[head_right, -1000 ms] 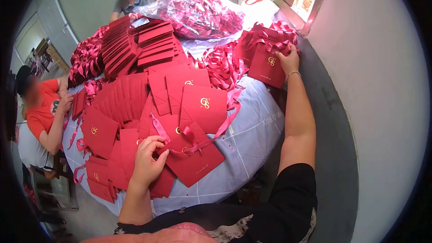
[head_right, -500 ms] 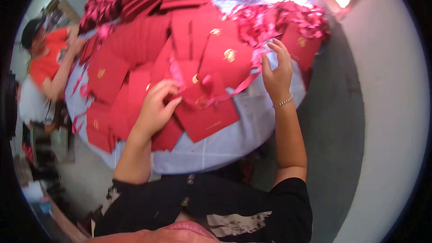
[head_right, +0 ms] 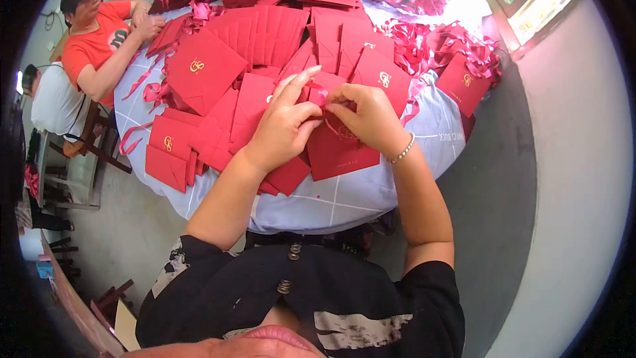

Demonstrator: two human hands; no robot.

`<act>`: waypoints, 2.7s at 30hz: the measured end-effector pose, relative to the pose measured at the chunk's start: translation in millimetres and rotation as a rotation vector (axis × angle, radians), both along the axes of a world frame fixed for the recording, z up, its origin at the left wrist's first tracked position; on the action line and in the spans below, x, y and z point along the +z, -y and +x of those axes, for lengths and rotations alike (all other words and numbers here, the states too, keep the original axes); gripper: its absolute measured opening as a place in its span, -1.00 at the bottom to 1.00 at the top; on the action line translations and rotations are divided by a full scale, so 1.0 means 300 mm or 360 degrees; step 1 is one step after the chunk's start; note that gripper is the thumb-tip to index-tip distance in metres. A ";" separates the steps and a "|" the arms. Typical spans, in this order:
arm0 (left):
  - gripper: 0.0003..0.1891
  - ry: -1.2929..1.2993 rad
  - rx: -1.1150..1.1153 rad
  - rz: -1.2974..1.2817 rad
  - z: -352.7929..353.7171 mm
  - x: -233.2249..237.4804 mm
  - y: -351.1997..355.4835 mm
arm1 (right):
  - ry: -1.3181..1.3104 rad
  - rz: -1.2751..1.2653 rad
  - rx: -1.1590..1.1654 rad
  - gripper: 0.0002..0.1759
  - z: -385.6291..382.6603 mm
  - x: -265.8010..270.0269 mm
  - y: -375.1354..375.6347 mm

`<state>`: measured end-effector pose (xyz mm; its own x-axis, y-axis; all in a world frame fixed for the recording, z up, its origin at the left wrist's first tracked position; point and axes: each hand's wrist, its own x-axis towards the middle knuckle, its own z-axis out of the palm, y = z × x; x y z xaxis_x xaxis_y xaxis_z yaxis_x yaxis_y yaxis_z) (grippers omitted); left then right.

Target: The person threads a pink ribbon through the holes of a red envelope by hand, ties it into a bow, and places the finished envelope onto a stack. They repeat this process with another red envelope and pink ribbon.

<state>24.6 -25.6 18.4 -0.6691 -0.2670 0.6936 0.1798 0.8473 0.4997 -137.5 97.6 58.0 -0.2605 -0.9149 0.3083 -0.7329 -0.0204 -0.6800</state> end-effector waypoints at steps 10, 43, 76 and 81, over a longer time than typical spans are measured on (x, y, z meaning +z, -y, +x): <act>-0.92 -0.0088 -0.0010 -0.0370 -0.015 -0.004 0.008 | -0.0115 0.0723 0.0223 -0.77 -0.054 0.095 0.119; -0.86 0.0359 -0.0033 -0.0145 -0.008 -0.016 0.004 | 0.0188 -0.0307 -0.0404 -0.81 -0.095 -0.085 0.176; -0.64 0.0355 0.0029 -0.0029 -0.028 -0.065 0.031 | 0.0013 -0.0146 -0.0445 -0.78 0.028 -0.246 -0.069; -0.61 0.0497 0.0029 -0.0159 -0.025 -0.081 0.037 | 0.1569 -0.0352 -0.0206 -0.67 -0.102 -0.166 -0.064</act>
